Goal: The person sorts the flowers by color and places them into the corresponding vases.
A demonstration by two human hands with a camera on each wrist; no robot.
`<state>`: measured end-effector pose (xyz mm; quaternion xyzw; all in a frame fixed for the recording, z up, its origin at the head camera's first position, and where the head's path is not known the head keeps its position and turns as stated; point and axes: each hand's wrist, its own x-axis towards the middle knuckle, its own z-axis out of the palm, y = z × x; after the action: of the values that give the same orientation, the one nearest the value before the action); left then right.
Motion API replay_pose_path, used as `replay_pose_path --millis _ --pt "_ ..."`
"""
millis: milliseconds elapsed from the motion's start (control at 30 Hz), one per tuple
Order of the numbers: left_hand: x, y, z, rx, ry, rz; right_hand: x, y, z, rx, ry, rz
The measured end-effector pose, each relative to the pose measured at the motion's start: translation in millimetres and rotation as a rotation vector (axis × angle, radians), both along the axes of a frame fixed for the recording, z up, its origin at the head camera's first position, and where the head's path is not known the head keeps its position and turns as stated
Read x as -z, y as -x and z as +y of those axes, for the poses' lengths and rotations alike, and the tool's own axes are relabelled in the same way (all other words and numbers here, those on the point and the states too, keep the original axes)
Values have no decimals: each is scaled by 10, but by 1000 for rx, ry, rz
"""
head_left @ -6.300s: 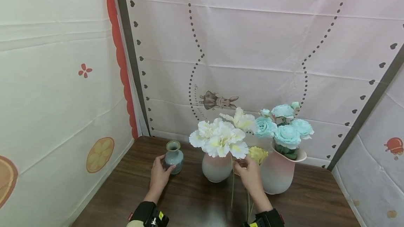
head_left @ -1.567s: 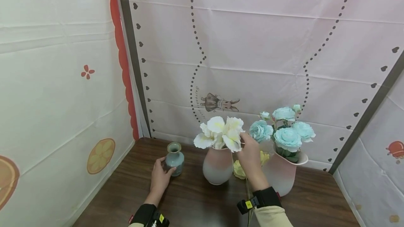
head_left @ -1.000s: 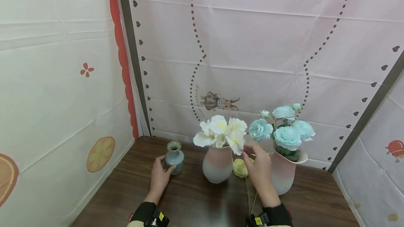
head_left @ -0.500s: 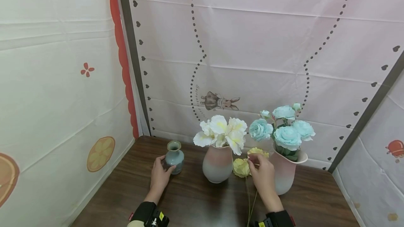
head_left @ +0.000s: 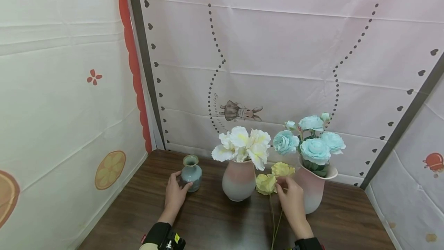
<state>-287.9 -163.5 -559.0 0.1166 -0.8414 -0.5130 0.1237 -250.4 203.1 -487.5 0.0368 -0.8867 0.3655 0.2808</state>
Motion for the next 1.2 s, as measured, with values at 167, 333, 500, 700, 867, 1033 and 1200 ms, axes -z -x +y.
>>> replay_pose_path --millis 167,333,500,700,867,1033,1200 --pt "12 -6 -4 2 6 0 74 -11 40 5 -6 -71" --pt "16 -9 -4 2 7 4 141 -33 60 28 -19 -170" --pt "12 -15 -1 1 8 5 224 -52 88 44 -27 -241" --pt "15 -15 -6 -2 4 4 341 -76 108 66 -43 -303" --pt "28 -12 -9 0 6 5 441 -102 113 72 -51 -348" --pt "33 -12 -8 1 12 8 538 -116 123 83 -54 -353" --pt "27 -12 -4 3 12 6 604 -136 126 92 -64 -384"
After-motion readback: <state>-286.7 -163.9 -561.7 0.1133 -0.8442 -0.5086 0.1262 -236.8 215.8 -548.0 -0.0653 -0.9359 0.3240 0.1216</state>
